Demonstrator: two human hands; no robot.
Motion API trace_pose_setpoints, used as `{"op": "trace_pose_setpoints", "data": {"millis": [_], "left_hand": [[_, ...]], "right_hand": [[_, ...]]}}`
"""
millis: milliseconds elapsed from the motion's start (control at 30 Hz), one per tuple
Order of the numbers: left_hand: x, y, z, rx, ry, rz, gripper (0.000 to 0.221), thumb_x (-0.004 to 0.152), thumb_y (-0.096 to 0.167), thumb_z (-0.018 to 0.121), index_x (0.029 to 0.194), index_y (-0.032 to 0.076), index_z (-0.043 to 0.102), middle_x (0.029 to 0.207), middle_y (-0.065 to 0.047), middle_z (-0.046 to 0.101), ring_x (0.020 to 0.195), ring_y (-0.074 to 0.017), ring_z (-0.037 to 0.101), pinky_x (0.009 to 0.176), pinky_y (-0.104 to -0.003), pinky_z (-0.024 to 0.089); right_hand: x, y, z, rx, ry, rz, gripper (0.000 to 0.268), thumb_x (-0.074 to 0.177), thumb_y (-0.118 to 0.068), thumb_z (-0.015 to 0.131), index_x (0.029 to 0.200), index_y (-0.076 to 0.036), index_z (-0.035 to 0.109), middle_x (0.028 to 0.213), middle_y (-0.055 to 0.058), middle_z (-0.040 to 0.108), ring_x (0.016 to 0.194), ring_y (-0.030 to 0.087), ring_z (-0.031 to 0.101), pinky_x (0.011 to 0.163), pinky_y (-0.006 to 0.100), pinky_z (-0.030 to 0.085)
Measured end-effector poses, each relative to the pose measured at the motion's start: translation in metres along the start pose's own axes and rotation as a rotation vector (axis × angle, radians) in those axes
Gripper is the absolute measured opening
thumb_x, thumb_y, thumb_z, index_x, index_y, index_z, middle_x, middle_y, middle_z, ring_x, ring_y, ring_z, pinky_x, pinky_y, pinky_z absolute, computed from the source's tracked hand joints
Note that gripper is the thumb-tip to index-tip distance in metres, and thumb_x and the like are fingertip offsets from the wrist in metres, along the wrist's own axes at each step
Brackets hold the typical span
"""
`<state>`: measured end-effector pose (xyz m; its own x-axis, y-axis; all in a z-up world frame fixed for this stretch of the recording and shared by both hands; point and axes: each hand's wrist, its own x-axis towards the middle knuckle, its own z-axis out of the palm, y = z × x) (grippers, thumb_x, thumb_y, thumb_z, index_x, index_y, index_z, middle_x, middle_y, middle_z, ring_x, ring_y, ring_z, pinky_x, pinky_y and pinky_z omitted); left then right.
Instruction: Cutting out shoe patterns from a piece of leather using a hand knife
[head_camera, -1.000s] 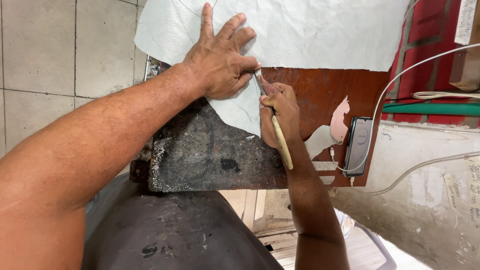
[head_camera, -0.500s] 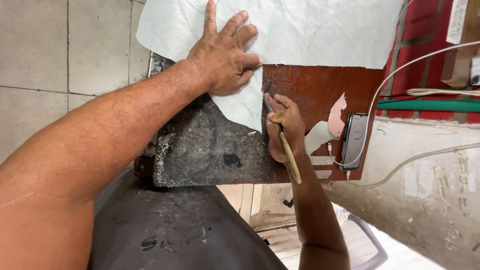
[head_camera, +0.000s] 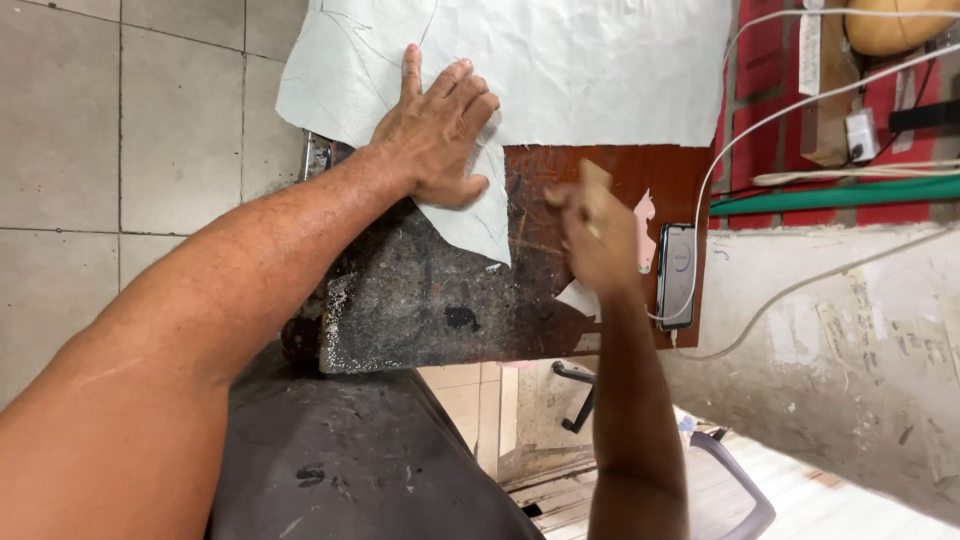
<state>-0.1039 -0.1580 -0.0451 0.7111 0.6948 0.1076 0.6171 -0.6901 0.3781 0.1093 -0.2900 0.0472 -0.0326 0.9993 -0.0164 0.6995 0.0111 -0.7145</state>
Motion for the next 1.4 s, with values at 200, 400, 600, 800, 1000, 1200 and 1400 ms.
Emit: {"op": "trace_pose_setpoints", "data": {"millis": [200,400,600,800,1000,1200,1400], "left_hand": [[-0.001,0.009,-0.011,0.197,-0.279,-0.022,0.113,0.078,0.091,0.035,0.161,0.017,0.017,0.17,-0.019,0.003,0.158,-0.0392,-0.006,0.11,-0.08,-0.015],[-0.003,0.012,-0.011,0.28,-0.364,-0.049,0.121,0.075,0.102,0.02,0.164,0.022,-0.002,0.173,-0.01,-0.007,0.158,-0.0373,-0.016,0.107,-0.079,-0.02],[-0.004,0.011,-0.015,0.265,-0.376,-0.041,0.122,0.076,0.1,0.024,0.164,0.019,-0.002,0.173,-0.011,-0.01,0.157,-0.0386,-0.017,0.107,-0.079,-0.019],[-0.004,0.013,-0.017,0.249,-0.384,-0.039,0.122,0.077,0.099,0.026,0.165,0.02,-0.002,0.174,-0.01,-0.01,0.156,-0.0399,-0.02,0.105,-0.08,-0.022],[-0.006,0.013,-0.015,0.223,-0.277,-0.008,0.121,0.076,0.097,0.031,0.165,0.019,0.004,0.173,-0.014,0.001,0.157,-0.0422,-0.007,0.108,-0.082,-0.012],[-0.009,0.015,-0.019,0.205,-0.222,-0.003,0.119,0.076,0.095,0.037,0.164,0.02,0.013,0.17,-0.016,0.016,0.157,-0.041,0.004,0.11,-0.084,-0.001],[-0.012,0.018,-0.018,0.269,-0.346,-0.047,0.125,0.074,0.099,0.03,0.164,0.015,0.007,0.174,-0.012,0.002,0.158,-0.0376,-0.009,0.111,-0.08,-0.011]], "right_hand": [[0.059,-0.039,0.051,-0.242,0.012,0.389,0.012,0.092,-0.011,0.072,0.092,-0.013,0.06,0.087,0.003,0.064,0.068,0.013,0.055,0.056,0.03,0.049],[0.086,-0.009,0.047,-0.315,-0.014,0.272,0.016,0.084,-0.007,0.065,0.083,-0.016,0.052,0.072,-0.001,0.056,0.061,0.013,0.047,0.05,0.032,0.039],[0.086,-0.04,0.043,-0.379,-0.083,0.258,0.019,0.086,-0.01,0.072,0.092,-0.014,0.054,0.084,0.002,0.064,0.07,0.015,0.055,0.059,0.034,0.048],[0.087,-0.044,0.051,-0.368,-0.181,0.346,0.023,0.086,-0.008,0.071,0.097,-0.016,0.053,0.08,0.001,0.059,0.068,0.016,0.052,0.058,0.036,0.046],[0.102,-0.013,0.045,-0.349,-0.199,0.182,0.018,0.089,0.004,0.065,0.097,-0.011,0.06,0.083,0.002,0.065,0.065,0.014,0.056,0.049,0.028,0.049],[0.118,0.002,0.04,-0.73,-0.264,-0.146,0.02,0.086,0.0,0.07,0.098,-0.012,0.059,0.082,0.005,0.061,0.069,0.024,0.054,0.064,0.043,0.046],[0.099,0.026,-0.035,-0.823,-0.132,0.151,0.023,0.087,0.0,0.061,0.106,-0.01,0.066,0.099,0.012,0.069,0.09,0.038,0.063,0.072,0.049,0.051]]}}
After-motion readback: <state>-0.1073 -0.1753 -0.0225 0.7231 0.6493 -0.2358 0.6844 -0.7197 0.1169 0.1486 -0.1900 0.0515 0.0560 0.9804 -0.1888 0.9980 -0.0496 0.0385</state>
